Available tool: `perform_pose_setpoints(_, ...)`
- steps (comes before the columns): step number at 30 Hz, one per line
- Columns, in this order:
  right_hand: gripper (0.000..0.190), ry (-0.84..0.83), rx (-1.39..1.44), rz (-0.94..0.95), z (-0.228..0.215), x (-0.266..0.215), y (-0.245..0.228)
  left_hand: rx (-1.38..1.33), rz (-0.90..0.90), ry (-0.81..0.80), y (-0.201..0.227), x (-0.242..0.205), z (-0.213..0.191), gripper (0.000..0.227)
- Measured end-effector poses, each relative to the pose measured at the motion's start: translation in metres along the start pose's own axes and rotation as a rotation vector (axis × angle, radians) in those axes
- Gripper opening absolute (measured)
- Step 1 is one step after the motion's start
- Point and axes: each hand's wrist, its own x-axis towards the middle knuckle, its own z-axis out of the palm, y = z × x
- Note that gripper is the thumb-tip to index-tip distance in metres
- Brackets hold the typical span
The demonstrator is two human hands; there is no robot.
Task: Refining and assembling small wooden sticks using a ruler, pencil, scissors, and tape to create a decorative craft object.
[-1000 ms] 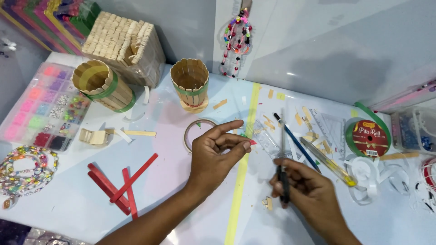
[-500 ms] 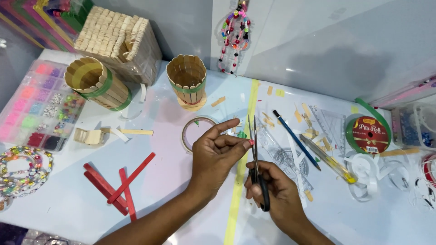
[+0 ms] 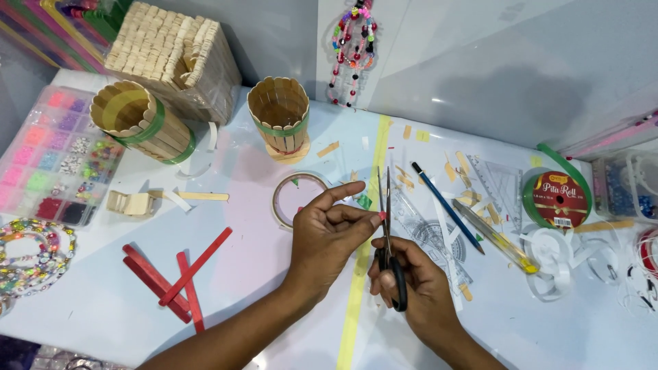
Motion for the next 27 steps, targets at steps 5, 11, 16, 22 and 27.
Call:
perform_pose_setpoints(5, 0.053, 0.008, -0.047, 0.02, 0.0008, 0.0003, -0.0035, 0.038, -0.007, 0.01, 0.0024, -0.0009, 0.0006, 0.051)
perform_pose_setpoints(11, 0.054, -0.008, -0.01, 0.001, 0.0007, 0.0005, -0.0009, 0.062, -0.009, 0.02, 0.0035, -0.0012, 0.0007, 0.05)
perform_pose_setpoints(16, 0.053, 0.002, -0.044, 0.014, 0.001, -0.0004, -0.0029, 0.068, -0.014, 0.016, 0.0032, -0.0013, 0.0004, 0.05)
perform_pose_setpoints(22, 0.051, 0.034, -0.127, 0.049, 0.0002, -0.0013, -0.0035, 0.044, -0.027, 0.021, 0.0021, -0.0005, -0.0002, 0.049)
perform_pose_setpoints(27, 0.052, 0.052, -0.117, 0.057, 0.0005, -0.0014, -0.0017, 0.026, -0.026, 0.018, 0.0029, -0.0002, -0.0006, 0.047)
